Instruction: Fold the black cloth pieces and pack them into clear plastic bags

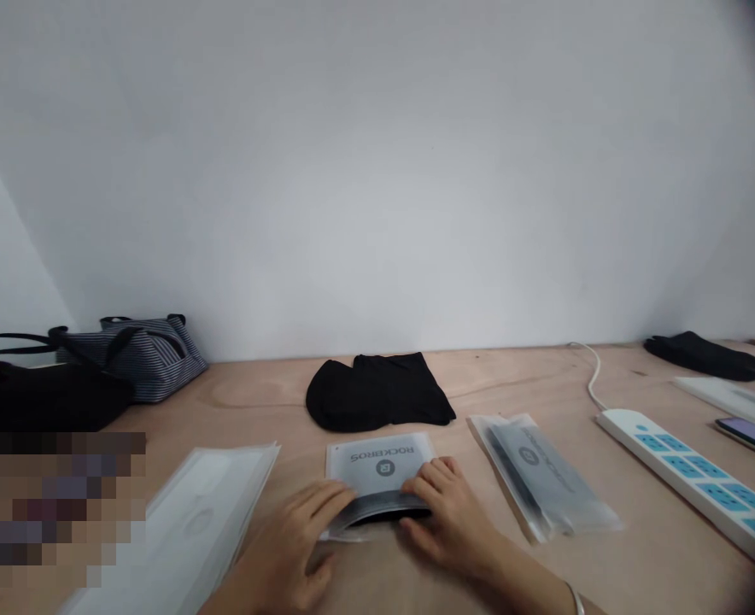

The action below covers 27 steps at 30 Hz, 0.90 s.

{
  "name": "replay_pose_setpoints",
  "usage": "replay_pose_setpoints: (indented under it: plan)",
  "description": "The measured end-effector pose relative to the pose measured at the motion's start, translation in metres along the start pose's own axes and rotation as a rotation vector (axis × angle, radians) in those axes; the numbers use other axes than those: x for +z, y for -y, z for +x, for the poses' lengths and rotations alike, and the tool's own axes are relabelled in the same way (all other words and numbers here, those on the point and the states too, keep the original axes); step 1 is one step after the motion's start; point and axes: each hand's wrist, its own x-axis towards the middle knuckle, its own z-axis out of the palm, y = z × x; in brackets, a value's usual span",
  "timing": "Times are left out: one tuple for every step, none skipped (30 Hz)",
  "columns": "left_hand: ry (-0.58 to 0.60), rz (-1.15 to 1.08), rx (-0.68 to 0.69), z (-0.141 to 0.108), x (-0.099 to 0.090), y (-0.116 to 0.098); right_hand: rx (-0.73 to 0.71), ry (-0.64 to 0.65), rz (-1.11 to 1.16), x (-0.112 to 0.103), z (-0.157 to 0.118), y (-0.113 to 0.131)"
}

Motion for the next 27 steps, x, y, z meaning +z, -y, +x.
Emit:
replay_pose_setpoints:
  plan:
    - [-0.007,0.006,0.001,-0.001,-0.004,0.001,-0.034,-0.01,-0.019,0.002,0.002,0.007]
    - [-0.016,0.014,0.004,-0.002,-0.006,0.002,-0.079,-0.014,-0.042,0.006,0.006,0.014]
    - [-0.025,0.027,0.011,-0.002,-0.008,0.002,-0.127,-0.014,-0.07,0.011,0.01,0.022]
    - [-0.034,0.044,0.02,-0.001,-0.008,0.003,-0.175,-0.014,-0.101,0.017,0.014,0.029]
    - [-0.043,0.063,0.029,-0.001,-0.008,0.005,-0.217,-0.019,-0.133,0.025,0.02,0.037]
    - [-0.052,0.079,0.037,-0.001,-0.007,0.006,-0.249,-0.03,-0.164,0.033,0.025,0.043]
    - [-0.055,0.089,0.045,-0.001,-0.005,0.008,-0.272,-0.044,-0.191,0.041,0.031,0.049]
    - [-0.057,0.09,0.052,-0.002,-0.002,0.01,-0.293,-0.059,-0.209,0.051,0.037,0.053]
    - [-0.059,0.087,0.053,-0.002,0.0,0.012,-0.312,-0.065,-0.218,0.059,0.042,0.056]
    - [-0.064,0.079,0.051,-0.003,0.003,0.015,-0.328,-0.063,-0.223,0.067,0.047,0.058]
    - [-0.067,0.068,0.046,-0.004,0.006,0.017,-0.337,-0.057,-0.226,0.074,0.051,0.06]
    - [-0.069,0.057,0.038,-0.005,0.008,0.019,-0.344,-0.048,-0.229,0.079,0.054,0.061]
    - [-0.071,0.044,0.029,-0.005,0.009,0.021,-0.352,-0.04,-0.231,0.082,0.056,0.062]
    - [-0.073,0.029,0.021,-0.005,0.01,0.022,-0.358,-0.034,-0.232,0.083,0.057,0.063]
    - [-0.071,0.009,0.02,-0.004,0.01,0.022,-0.364,-0.03,-0.232,0.081,0.057,0.064]
    - [-0.07,-0.011,0.023,-0.003,0.009,0.021,-0.369,-0.026,-0.229,0.079,0.057,0.065]
    - [-0.068,-0.024,0.025,-0.002,0.008,0.02,-0.371,-0.018,-0.226,0.075,0.056,0.065]
    - [-0.067,-0.025,0.023,-0.001,0.007,0.019,-0.368,-0.01,-0.227,0.071,0.054,0.065]
    - [-0.064,-0.015,0.017,0.0,0.005,0.018,-0.36,-0.001,-0.234,0.066,0.052,0.064]
    - [-0.057,0.003,0.006,0.0,0.003,0.016,-0.35,0.012,-0.246,0.061,0.049,0.061]
    - [-0.047,0.024,-0.005,0.001,0.001,0.015,-0.341,0.024,-0.258,0.057,0.045,0.058]
    - [-0.038,0.042,-0.014,0.001,-0.001,0.013,-0.33,0.036,-0.271,0.052,0.041,0.052]
    - [-0.031,0.051,-0.017,0.001,-0.003,0.012,-0.319,0.046,-0.281,0.047,0.035,0.046]
    - [-0.025,0.051,-0.017,0.001,-0.004,0.011,-0.308,0.051,-0.287,0.042,0.028,0.039]
    - [-0.024,0.044,-0.015,0.001,-0.005,0.01,-0.296,0.05,-0.29,0.037,0.02,0.03]
    - [-0.027,0.034,-0.015,0.002,-0.005,0.009,-0.285,0.046,-0.289,0.031,0.012,0.021]
    - [-0.031,0.02,-0.017,0.002,-0.005,0.008,-0.27,0.031,-0.289,0.026,0.002,0.011]
